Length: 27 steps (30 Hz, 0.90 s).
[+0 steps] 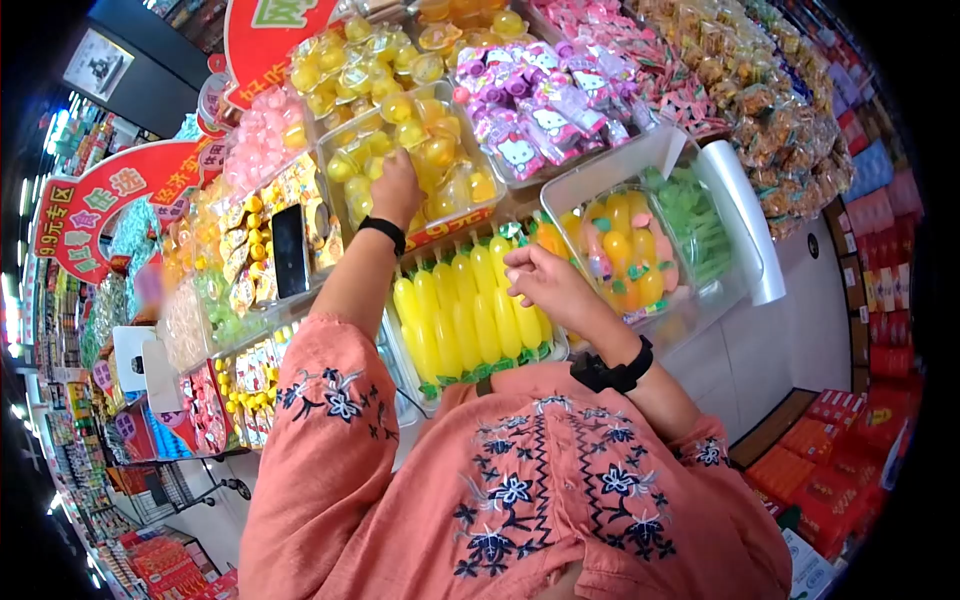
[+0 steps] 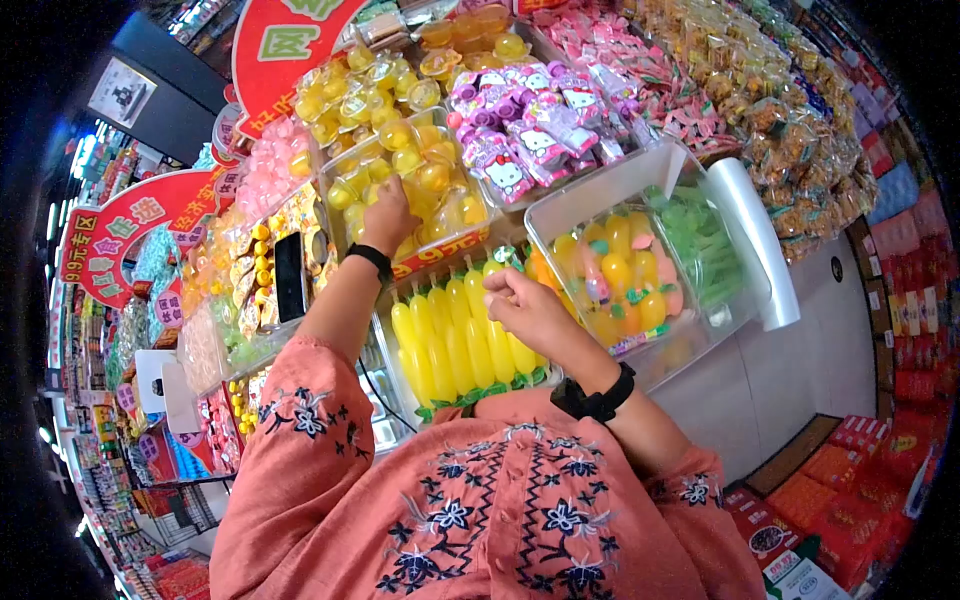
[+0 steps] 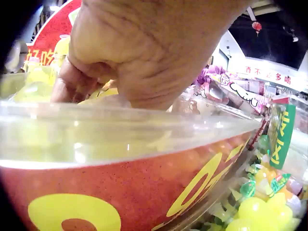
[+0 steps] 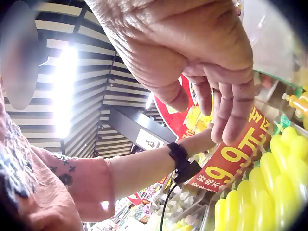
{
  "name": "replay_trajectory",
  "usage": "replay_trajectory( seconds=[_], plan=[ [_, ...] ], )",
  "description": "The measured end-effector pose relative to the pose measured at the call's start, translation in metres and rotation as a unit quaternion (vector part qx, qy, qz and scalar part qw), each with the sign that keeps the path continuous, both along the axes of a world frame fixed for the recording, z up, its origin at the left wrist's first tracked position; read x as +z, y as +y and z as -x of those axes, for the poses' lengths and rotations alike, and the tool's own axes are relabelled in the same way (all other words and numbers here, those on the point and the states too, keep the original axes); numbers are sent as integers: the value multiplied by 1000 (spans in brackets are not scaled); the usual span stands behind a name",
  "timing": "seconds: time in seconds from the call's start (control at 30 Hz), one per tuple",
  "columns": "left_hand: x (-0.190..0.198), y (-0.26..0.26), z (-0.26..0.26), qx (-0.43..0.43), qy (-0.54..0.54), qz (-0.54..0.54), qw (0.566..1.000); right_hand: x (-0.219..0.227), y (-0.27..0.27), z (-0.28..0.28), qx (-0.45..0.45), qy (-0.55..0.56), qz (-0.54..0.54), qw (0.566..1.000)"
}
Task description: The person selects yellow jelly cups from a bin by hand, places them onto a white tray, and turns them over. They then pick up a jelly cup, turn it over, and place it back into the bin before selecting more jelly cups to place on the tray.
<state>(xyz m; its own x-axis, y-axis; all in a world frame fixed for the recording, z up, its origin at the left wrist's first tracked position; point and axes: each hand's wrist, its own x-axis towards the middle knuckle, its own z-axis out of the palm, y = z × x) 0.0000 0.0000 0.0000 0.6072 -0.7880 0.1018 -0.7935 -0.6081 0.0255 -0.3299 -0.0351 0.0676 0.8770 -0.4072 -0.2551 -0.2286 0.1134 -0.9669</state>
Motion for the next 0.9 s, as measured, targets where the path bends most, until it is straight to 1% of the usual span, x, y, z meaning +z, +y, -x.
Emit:
replay_trajectory(
  seconds=[0.07, 0.1, 0.17, 0.2, 0.3, 0.43, 0.53, 0.6, 0.63, 0.67, 0.7, 0.73, 0.77, 0.83, 0.9],
  plan=[
    [-3, 1, 2, -8, -18, 16, 1000, -1, 0, -6, 5, -4, 3, 1000],
    [-4, -7, 8, 2, -10, 26, 1000, 9, -6, -4, 9, 2, 16, 1000],
    [-7, -7, 3, 19, -13, 23, 999, 8, -2, -12, 16, -8, 16, 1000],
    [-3, -7, 2, 24, -6, 18, 1000, 11, -2, -14, 19, -9, 19, 1000],
    [7, -3, -1, -2, 30, 24, 999, 12, -2, -17, 13, -9, 6, 1000],
    [15, 0, -2, 34, 80, 37, 996, 11, -4, -18, 8, -7, -15, 1000],
    [25, 6, -5, 25, 79, 116, 990, 17, -4, -20, -10, -5, -30, 999],
    [34, 11, -15, 9, 110, 193, 975, 22, -6, -24, -27, -12, -54, 998],
    [40, 14, -17, 2, 126, 229, 965, 24, -5, -26, -41, -25, -67, 997],
    [45, 15, -17, 2, 184, 256, 949, 27, -6, -28, -55, -36, -79, 995],
    [54, 16, -15, 4, 240, 283, 929, 28, -7, -31, -68, -49, -91, 992],
    [66, 17, -11, 5, 294, 310, 904, 28, -11, -34, -58, -52, -94, 992],
    [76, 19, -2, -18, 353, 326, 877, 31, -13, -37, -64, -58, -90, 992],
    [100, 25, 34, -62, 468, 354, 807, 43, -16, -40, -75, -67, -80, 992],
    [134, 29, 85, -90, 524, 346, 773, 51, -21, -41, -83, -71, -91, 990]
  ],
)
